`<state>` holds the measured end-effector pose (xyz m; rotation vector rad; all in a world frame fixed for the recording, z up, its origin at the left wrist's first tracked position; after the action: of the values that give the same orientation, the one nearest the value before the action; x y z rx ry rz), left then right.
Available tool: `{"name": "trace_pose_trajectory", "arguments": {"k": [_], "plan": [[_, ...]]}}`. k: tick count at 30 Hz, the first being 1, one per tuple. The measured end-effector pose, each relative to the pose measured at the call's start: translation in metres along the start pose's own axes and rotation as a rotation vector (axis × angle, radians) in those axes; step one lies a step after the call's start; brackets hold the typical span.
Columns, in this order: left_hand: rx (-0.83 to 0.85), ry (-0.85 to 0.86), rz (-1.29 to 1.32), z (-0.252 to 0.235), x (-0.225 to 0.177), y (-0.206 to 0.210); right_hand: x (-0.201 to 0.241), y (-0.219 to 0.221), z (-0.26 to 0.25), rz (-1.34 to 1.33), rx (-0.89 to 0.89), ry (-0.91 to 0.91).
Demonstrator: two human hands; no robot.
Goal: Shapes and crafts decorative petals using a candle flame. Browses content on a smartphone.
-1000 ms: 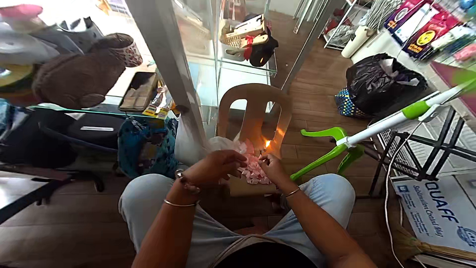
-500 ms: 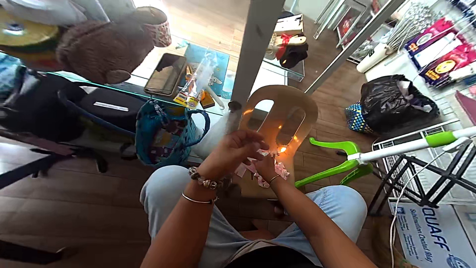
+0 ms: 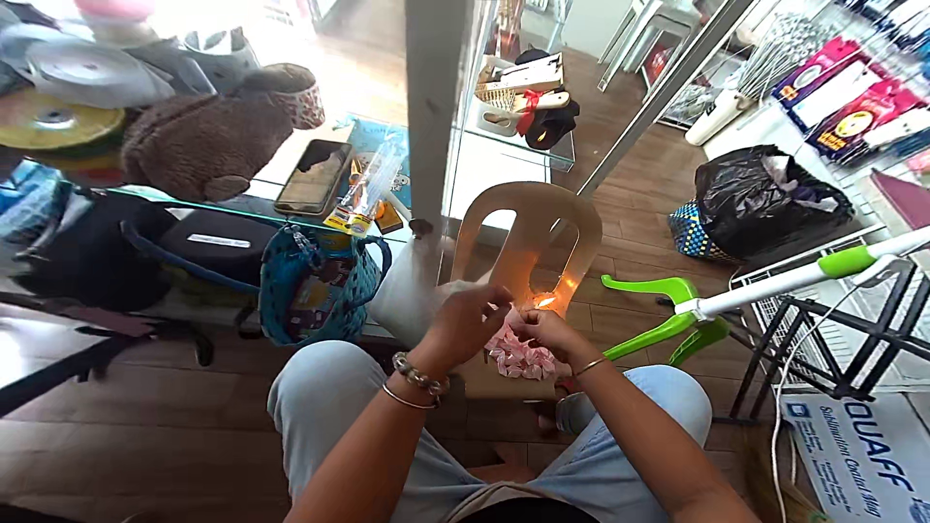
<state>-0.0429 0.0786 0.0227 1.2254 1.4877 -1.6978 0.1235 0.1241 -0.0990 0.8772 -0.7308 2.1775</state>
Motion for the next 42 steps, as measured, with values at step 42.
{"name": "trace_pose_trajectory", "arguments": {"k": [42], "plan": [[0.001,-0.646,0.964,-0.008,0.041,0.088,0.042,-0.022,0.099,0.494,-0.453,-0.869]]}}
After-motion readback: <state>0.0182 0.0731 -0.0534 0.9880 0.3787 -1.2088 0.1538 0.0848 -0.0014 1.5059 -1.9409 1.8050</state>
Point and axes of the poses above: each hand's wrist, its own z-axis away from the middle knuckle, its own y-axis out of the palm, x = y × z, the point moved 9 cm from there along -z, towards the middle knuckle, and after that the axes turned 5 degrees about x, right-handed, at the moved point
